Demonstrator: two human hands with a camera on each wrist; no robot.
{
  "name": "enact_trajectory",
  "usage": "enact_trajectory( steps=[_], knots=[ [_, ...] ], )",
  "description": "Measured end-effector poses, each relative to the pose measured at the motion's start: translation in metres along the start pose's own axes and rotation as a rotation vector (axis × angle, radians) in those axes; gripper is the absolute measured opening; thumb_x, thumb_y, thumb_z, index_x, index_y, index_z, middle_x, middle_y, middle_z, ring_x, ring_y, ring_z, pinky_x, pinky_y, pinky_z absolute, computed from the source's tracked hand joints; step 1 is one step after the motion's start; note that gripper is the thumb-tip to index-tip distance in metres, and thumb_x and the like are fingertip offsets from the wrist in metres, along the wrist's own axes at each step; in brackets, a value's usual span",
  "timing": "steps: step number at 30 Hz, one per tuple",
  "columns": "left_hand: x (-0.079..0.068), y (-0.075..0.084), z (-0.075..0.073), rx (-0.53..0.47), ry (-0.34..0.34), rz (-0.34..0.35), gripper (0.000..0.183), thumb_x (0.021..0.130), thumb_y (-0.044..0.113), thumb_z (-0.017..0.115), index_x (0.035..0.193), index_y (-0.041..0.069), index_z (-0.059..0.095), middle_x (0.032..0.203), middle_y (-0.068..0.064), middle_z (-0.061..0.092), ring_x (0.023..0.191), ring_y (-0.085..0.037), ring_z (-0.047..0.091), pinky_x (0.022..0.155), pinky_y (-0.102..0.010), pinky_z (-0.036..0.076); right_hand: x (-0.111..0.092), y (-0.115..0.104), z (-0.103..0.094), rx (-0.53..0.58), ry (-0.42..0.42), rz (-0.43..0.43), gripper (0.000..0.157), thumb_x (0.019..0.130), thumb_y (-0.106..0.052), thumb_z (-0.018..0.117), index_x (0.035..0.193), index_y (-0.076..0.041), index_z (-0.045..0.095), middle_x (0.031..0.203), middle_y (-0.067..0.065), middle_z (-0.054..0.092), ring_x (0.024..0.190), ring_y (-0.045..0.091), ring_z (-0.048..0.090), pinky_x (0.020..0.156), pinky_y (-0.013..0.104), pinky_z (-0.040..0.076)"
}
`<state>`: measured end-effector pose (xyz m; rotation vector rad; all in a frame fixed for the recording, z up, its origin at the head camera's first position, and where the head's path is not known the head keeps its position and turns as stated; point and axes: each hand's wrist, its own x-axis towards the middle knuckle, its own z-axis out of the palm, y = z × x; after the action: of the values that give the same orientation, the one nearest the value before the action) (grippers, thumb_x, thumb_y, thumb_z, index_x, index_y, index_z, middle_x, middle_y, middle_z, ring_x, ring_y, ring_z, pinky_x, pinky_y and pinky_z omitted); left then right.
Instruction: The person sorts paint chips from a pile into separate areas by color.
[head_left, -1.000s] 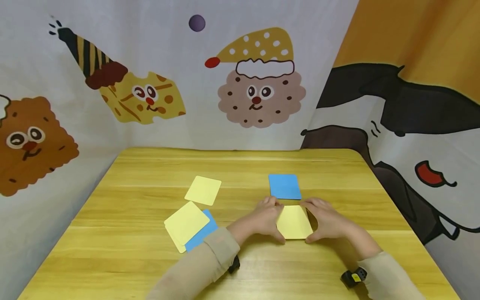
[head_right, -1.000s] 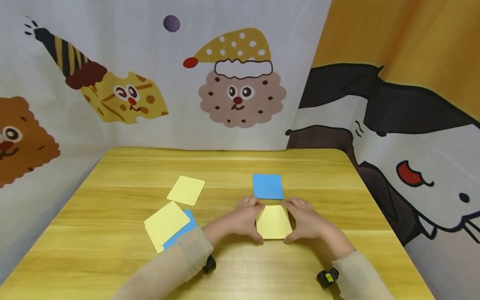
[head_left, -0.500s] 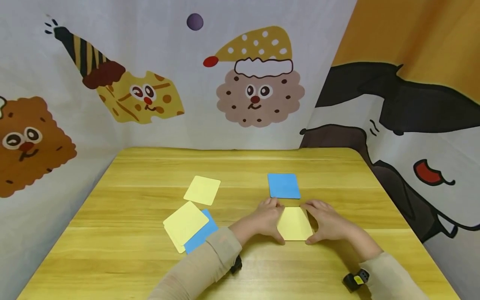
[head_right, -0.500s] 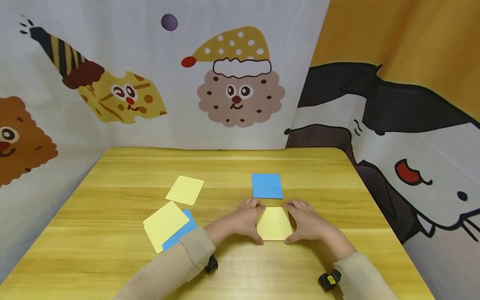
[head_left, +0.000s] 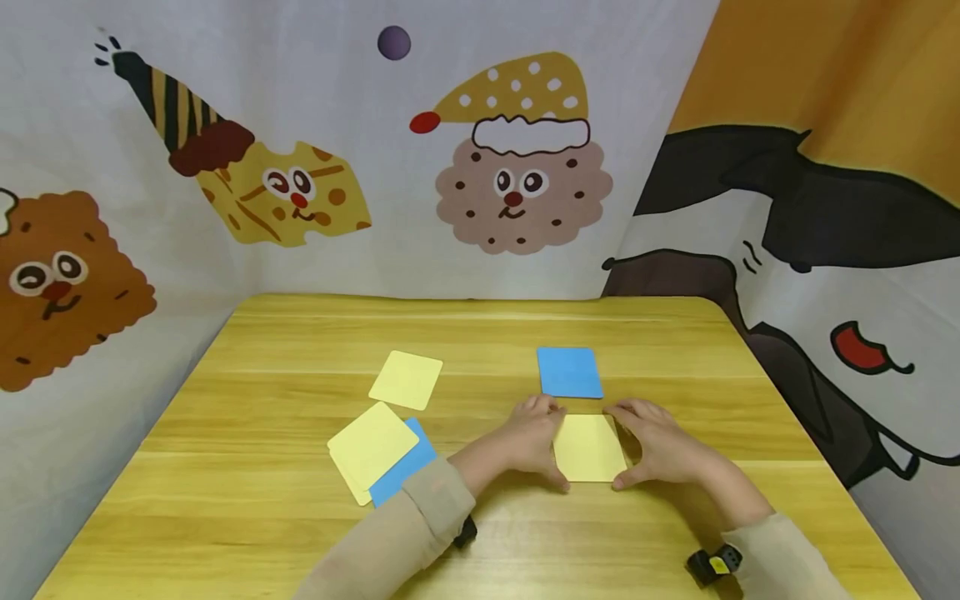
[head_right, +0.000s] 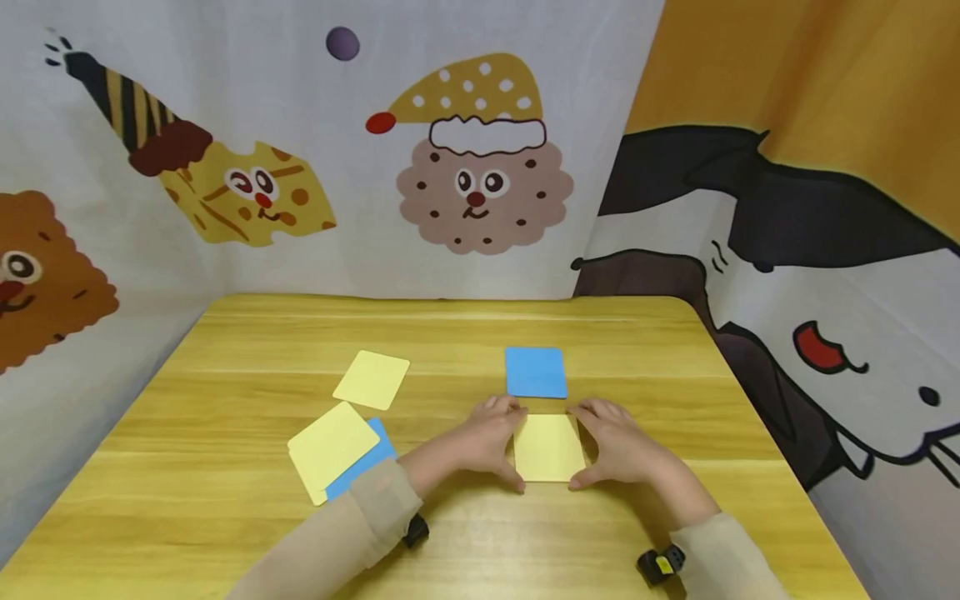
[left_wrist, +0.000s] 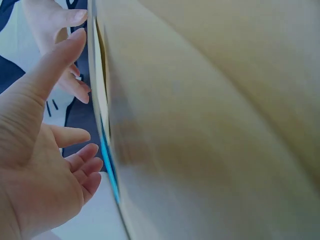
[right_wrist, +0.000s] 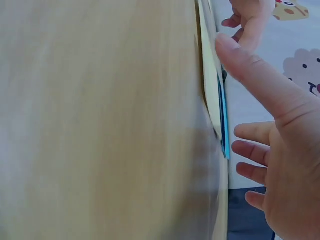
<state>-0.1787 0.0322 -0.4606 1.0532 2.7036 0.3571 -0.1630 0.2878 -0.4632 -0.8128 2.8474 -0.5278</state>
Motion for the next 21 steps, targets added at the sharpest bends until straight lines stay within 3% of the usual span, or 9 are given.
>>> enact_trajectory(
  steps=[7,13,21],
  knots=[
    [-0.023,-0.008,-0.008,-0.067,0.075,-0.004,0.116,0.062,0.059,0.081,0.148,0.000,0.031,0.148,-0.012,0.029,0.134,-0.025,0.025,0.111,-0.043,0.021,0.011,-0.018,0.002,0.018,0.061,-0.044,0.108,0.062,-0.060,0.081,0.146,-0.006,0.039,0.143,0.018,0.037,0.129,0.042,0.032,0.098,0.065,0.024],
    [-0.041,-0.023,-0.015,-0.062,0.140,-0.036,0.114,0.063,0.058,0.081,0.148,0.000,0.031,0.146,-0.013,0.032,0.133,-0.027,0.027,0.111,-0.043,0.020,0.032,-0.034,0.007,0.015,0.113,-0.096,0.109,0.065,-0.055,0.082,0.147,-0.003,0.034,0.147,0.019,0.033,0.133,0.040,0.027,0.100,0.064,0.020],
    [-0.076,-0.048,-0.021,-0.086,0.154,-0.037,0.110,0.065,0.053,0.082,0.146,-0.002,0.033,0.145,-0.016,0.033,0.132,-0.030,0.027,0.109,-0.048,0.022,0.064,-0.070,0.020,0.011,0.129,-0.102,0.106,0.069,-0.053,0.081,0.147,0.001,0.033,0.147,0.019,0.033,0.134,0.041,0.025,0.105,0.062,0.018]
  ],
)
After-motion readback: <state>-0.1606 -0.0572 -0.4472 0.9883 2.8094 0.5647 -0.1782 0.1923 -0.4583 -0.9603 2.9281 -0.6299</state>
